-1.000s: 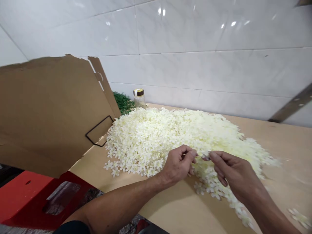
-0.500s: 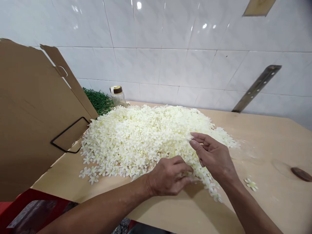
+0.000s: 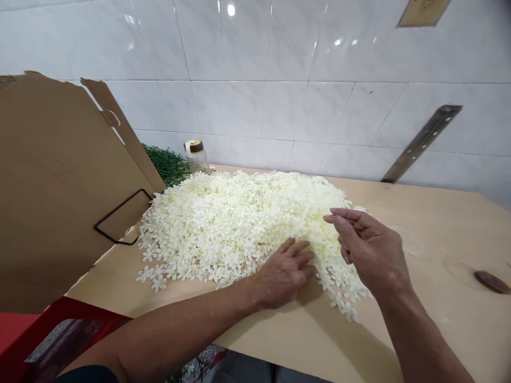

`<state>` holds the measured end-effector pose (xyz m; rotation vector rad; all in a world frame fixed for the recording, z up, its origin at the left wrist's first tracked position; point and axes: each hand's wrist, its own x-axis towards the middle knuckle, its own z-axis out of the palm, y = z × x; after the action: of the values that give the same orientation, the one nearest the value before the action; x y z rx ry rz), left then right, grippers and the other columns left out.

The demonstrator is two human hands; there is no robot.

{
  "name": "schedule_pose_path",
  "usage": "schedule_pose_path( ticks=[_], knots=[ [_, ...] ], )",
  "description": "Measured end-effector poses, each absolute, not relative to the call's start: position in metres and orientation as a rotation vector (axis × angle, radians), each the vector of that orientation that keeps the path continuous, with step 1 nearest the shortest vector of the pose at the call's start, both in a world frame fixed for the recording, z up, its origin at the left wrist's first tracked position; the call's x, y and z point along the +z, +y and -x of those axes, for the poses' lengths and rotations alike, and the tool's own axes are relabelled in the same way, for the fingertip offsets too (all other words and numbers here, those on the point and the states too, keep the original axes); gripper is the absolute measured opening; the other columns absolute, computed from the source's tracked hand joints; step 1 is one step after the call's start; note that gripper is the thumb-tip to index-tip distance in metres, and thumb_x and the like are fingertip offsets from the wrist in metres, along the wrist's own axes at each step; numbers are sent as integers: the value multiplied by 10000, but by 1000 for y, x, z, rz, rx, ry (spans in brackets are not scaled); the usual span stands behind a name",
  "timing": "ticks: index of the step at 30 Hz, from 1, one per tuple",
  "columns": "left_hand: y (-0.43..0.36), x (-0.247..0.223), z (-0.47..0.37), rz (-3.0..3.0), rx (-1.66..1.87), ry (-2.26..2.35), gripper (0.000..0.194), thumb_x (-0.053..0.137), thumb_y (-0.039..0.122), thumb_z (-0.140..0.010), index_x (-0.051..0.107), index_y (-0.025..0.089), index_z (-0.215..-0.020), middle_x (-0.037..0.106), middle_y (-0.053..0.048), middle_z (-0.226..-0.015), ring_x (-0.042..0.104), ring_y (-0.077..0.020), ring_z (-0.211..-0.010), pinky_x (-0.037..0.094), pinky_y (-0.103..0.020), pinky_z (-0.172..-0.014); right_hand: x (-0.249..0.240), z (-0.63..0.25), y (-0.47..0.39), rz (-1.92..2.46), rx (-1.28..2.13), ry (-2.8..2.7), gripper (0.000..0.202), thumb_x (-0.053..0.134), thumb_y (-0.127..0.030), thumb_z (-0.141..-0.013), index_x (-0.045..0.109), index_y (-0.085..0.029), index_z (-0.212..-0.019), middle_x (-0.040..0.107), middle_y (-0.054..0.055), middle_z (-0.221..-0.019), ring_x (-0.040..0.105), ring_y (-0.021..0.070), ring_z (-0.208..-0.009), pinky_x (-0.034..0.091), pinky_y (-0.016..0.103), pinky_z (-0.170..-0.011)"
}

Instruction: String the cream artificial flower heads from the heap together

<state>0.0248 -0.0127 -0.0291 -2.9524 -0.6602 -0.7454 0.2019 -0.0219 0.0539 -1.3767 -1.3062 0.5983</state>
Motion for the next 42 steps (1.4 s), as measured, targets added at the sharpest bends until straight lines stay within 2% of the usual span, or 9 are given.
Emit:
schedule_pose_path(
  ticks=[3, 7, 9, 14, 19, 22, 28, 37, 42],
  knots=[
    [-6, -32, -20, 2931, -859, -690, 249, 550, 96, -886, 686, 177, -1078, 654, -138, -1266, 450, -298, -1366, 344, -512, -1126, 65, -219, -27, 1304, 585, -1187, 367, 696, -469, -854, 706, -173, -1071, 737, 106, -979, 387, 60, -426, 335, 225, -338],
    [-13, -27, -21, 2897, -970, -693, 289, 510, 102, -901, 670, 153, -1136, 627, -132, -1333, 383, -314, -1420, 303, -524, -1164, 77, -251, -36, 1454, 480, -1217, 357, 688, -502, -850, 729, -179, -996, 736, 98, -884, 387, 74, -419, 318, 237, -350],
    [-23, -22, -27, 2919, -961, -663, 299, 512, 155, -928, 651, 147, -1193, 610, -134, -1361, 356, -322, -1437, 287, -526, -1174, 77, -268, -42, 1635, 351, -1360, 383, 662, -548, -850, 752, -192, -962, 744, 87, -822, 404, 83, -419, 316, 239, -369],
    [-46, -12, -56, 3054, -765, -300, 434, 477, 415, -987, 561, 204, -1357, 512, -110, -1479, 299, -341, -1466, 256, -566, -1183, 65, -312, -60, 1965, 180, -1671, 336, 614, -551, -856, 770, -253, -854, 757, 37, -732, 641, 200, -600, 434, 294, -547],
    [-31, -23, -79, 3001, -721, -329, 273, 473, 218, -972, 662, 147, -1156, 604, -150, -1354, 349, -349, -1442, 241, -600, -1178, 34, -345, -77, 2233, 187, -1704, 295, 610, -506, -841, 749, -247, -813, 753, 47, -749, 684, 251, -688, 434, 343, -618],
    [-19, -30, -79, 2967, -712, -488, 290, 497, 120, -922, 635, 91, -1175, 616, -193, -1308, 361, -344, -1434, 224, -575, -1193, 12, -355, -85, 2333, 171, -1718, 314, 609, -468, -839, 740, -227, -992, 760, 74, -884, 692, 280, -785, 435, 362, -656],
    [-23, -26, -71, 3029, -861, -477, 273, 488, 96, -915, 636, 114, -1144, 613, -190, -1293, 405, -311, -1400, 328, -534, -1158, -7, -350, -88, 2342, 147, -1804, 240, 562, -364, -866, 724, -208, -947, 729, 96, -927, 674, 269, -842, 424, 347, -687],
    [-28, 5, -65, 3171, -1383, -545, 237, 495, 127, -952, 671, 135, -1111, 699, -128, -1032, 620, -231, -1037, 537, -387, -908, 3, -334, -80, 2242, 146, -1729, 212, 566, -333, -896, 737, -223, -836, 737, 65, -864, 669, 254, -803, 427, 345, -686],
    [-27, 14, -59, 3392, -1656, -1409, 259, 553, 318, -961, 700, 154, -1099, 729, -93, -872, 687, -189, -763, 559, -314, -711, 28, -283, -76, 1760, 184, -1703, 181, 576, -324, -945, 717, -224, -891, 731, 60, -953, 669, 204, -760, 504, 331, -713]
  ],
)
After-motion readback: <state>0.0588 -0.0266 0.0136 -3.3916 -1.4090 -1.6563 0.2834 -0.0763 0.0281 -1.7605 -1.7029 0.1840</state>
